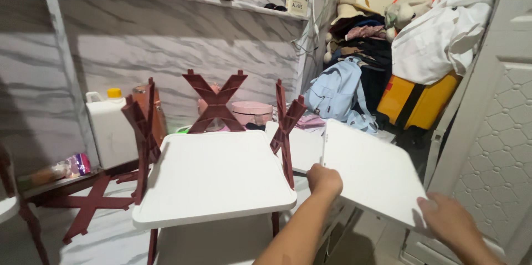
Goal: The person assembles a small white plastic shelving unit by inserting maroon X-shaped support pieces into slots on the shelves. They attach supports to multiple shelves and stack them to form a compact unit.
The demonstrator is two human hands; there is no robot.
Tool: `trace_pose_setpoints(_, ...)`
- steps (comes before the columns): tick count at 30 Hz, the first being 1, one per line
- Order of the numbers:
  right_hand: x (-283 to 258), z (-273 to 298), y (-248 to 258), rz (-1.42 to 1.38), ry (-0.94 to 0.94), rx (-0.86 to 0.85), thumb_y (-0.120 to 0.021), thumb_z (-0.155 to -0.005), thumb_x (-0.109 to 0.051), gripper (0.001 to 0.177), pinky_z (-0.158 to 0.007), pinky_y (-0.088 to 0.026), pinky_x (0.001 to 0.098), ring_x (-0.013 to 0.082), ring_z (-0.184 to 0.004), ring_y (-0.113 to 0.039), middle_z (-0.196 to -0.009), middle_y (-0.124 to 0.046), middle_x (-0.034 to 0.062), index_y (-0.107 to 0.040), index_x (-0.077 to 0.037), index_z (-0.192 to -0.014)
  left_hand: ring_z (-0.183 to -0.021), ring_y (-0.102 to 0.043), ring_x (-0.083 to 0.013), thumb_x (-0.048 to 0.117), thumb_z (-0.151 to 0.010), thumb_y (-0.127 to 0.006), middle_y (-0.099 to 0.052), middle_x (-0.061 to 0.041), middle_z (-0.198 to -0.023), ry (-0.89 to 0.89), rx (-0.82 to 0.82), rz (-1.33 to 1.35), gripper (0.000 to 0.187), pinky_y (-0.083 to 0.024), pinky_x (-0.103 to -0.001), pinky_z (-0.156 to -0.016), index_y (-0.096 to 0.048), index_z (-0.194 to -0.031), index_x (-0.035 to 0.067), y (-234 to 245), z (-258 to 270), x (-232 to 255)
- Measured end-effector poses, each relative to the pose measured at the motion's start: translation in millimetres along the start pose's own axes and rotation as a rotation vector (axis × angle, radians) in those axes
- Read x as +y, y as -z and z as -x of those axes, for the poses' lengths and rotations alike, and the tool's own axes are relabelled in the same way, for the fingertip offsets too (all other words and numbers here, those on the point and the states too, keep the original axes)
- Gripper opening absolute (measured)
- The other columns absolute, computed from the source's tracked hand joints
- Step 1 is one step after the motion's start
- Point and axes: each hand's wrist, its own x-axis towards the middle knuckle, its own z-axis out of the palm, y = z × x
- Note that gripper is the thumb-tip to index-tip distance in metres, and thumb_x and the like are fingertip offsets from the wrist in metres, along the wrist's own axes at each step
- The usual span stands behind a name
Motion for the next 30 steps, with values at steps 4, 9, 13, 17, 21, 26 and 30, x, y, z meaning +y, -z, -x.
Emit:
trace_pose_setpoints(4,-1,19,33,-0.121,-0.038,0.027,-0.053,-0.096,-0.043,0.065,-0.108,-0.049,0.0486,0.043,-0.124,-0.065,-0.131,-0.069,0.0282,-0.061,0.004,-0.141,-0.118,-0.065,-0.0399,0.008,-0.091,-0.054,-0.065,-0.027,-0.125,0.014,-0.054,0.089,0.035,-0.053,-0.042,-0.099,-0.062,-0.122,-0.006,27,35,36)
trace_pose_setpoints(9,-33,49,86,-0.505,-0.354,-0.076,-0.051,-0.101,-0.03,0.059,-0.097,-0.051,0.0666,0.0594,-0.118,-0.066,-0.125,-0.066,0.0391,-0.051,0.007,-0.148,-0.114,-0.071,-0.0391,0.007,-0.092,-0.05,-0.067,-0.027,-0.124,0.089,-0.216,0.191,0.038,-0.058,-0.045,-0.087,-0.063,-0.125,-0.008,70,83,79)
trace_pose_setpoints(13,-41,60,121,-0.181,-0.208,0.179,-0.058,-0.095,-0.03,0.064,-0.108,-0.043,0.0516,0.0435,-0.126,-0.06,-0.141,-0.062,0.026,-0.051,-0.003,-0.152,-0.116,-0.069,-0.0376,0.005,-0.092,-0.049,-0.063,-0.026,-0.13,0.045,-0.223,0.257,0.041,-0.058,-0.045,-0.085,-0.058,-0.129,-0.008,89,103,102)
trace_pose_setpoints(17,-45,69,153,-0.152,-0.152,0.299,-0.052,-0.099,-0.028,0.054,-0.104,-0.047,0.05,0.0434,-0.12,-0.064,-0.135,-0.067,0.0229,-0.06,-0.009,-0.149,-0.115,-0.068,-0.0374,0.006,-0.09,-0.051,-0.063,-0.027,-0.129,-0.067,-0.213,0.257,0.041,-0.057,-0.043,-0.085,-0.058,-0.128,-0.009,104,107,118)
trace_pose_setpoints(21,-58,77,176,-0.294,-0.159,0.335,-0.047,-0.101,-0.024,0.052,-0.093,-0.051,0.051,0.0444,-0.108,-0.068,-0.128,-0.069,0.0261,-0.059,-0.006,-0.148,-0.11,-0.069,-0.0381,0.008,-0.089,-0.054,-0.066,-0.029,-0.124,-0.165,-0.227,0.219,0.04,-0.056,-0.042,-0.082,-0.061,-0.123,-0.011,110,105,134)
trace_pose_setpoints(26,-79,91,209,-0.274,-0.145,0.367,-0.047,-0.105,-0.018,0.047,-0.083,-0.052,0.0456,0.0387,-0.094,-0.071,-0.12,-0.072,0.0268,-0.061,-0.007,-0.148,-0.103,-0.071,-0.0375,0.006,-0.088,-0.054,-0.067,-0.028,-0.119,-0.245,-0.288,0.203,0.037,-0.057,-0.043,-0.075,-0.062,-0.119,-0.011,133,100,160)
trace_pose_setpoints(30,-97,90,228,-0.353,-0.131,0.329,-0.048,-0.105,-0.014,0.049,-0.071,-0.053,0.0453,0.0366,-0.081,-0.07,-0.106,-0.071,0.0279,-0.058,-0.005,-0.151,-0.096,-0.072,-0.037,0.004,-0.087,-0.054,-0.069,-0.027,-0.114,-0.282,-0.342,0.218,0.034,-0.058,-0.043,-0.069,-0.064,-0.116,-0.012,162,103,179)
